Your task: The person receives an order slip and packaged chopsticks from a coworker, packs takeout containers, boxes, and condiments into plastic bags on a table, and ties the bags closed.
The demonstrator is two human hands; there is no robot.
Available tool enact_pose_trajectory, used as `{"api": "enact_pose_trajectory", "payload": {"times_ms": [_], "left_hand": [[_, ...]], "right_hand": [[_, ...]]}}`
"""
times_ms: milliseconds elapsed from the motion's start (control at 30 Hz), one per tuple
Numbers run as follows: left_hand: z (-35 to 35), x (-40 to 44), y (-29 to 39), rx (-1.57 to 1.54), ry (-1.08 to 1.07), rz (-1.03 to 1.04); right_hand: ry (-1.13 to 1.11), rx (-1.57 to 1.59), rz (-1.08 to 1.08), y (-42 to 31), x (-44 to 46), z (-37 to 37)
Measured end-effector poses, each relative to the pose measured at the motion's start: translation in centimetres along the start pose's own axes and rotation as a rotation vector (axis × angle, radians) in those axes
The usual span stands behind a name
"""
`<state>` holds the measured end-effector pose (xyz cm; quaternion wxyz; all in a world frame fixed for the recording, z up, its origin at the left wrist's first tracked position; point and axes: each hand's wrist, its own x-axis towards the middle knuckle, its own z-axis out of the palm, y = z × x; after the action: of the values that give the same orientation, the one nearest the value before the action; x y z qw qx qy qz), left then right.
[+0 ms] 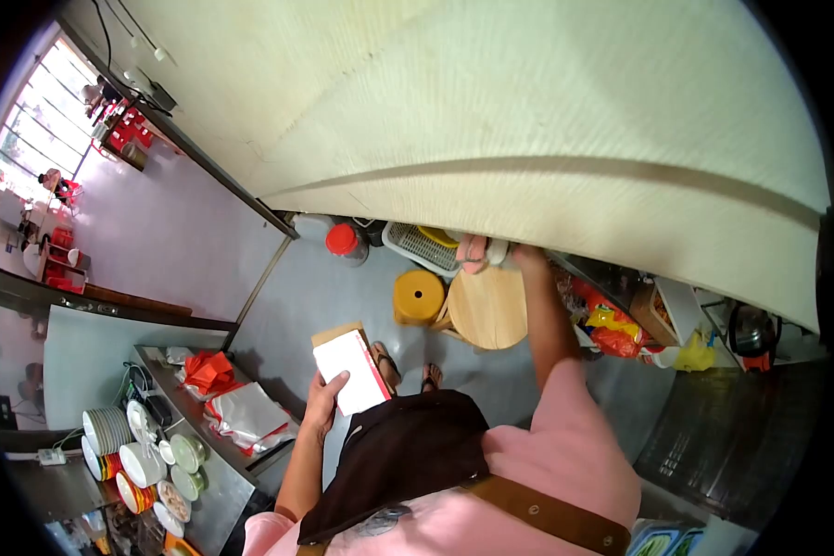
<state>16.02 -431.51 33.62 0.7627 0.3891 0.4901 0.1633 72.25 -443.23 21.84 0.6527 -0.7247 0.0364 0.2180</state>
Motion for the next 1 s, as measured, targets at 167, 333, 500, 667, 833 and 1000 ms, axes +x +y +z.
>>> {"api": "enact_pose_trajectory", "payload": {"times_ms": [167, 333, 500, 667, 833, 1000], "left_hand": [[-0.2, 0.2, -1.3, -0.019, 0.021, -0.048], [0.4, 0.5, -1.0, 0.006, -0.002, -0.057], [0.5, 0.8, -0.8, -0.001, -0.013, -0.078], [0.6, 0.8, -1.2, 0.012, -0.010, -0.073], [0.3, 0.2, -1.3, 0.005, 0.032, -0.030], [-0.5, -0.3, -1.5, 0.015, 0.026, -0.051]], "right_hand": [[-0.012, 0.020, 0.009, 0.0, 0.6, -0.3], [-0.030, 0.035, 0.020, -0.5, 1.0, 0.2], [-0.047, 0.045, 0.039, 0.1, 0.6, 0.6], [-0.072, 0.070, 0.049, 0.1, 1.1, 1.4], [-0.108, 0.112, 0.065, 0.0, 1.8, 3.2], [-0.158, 0.148, 0.097, -0.2, 2.9, 5.6]]}}
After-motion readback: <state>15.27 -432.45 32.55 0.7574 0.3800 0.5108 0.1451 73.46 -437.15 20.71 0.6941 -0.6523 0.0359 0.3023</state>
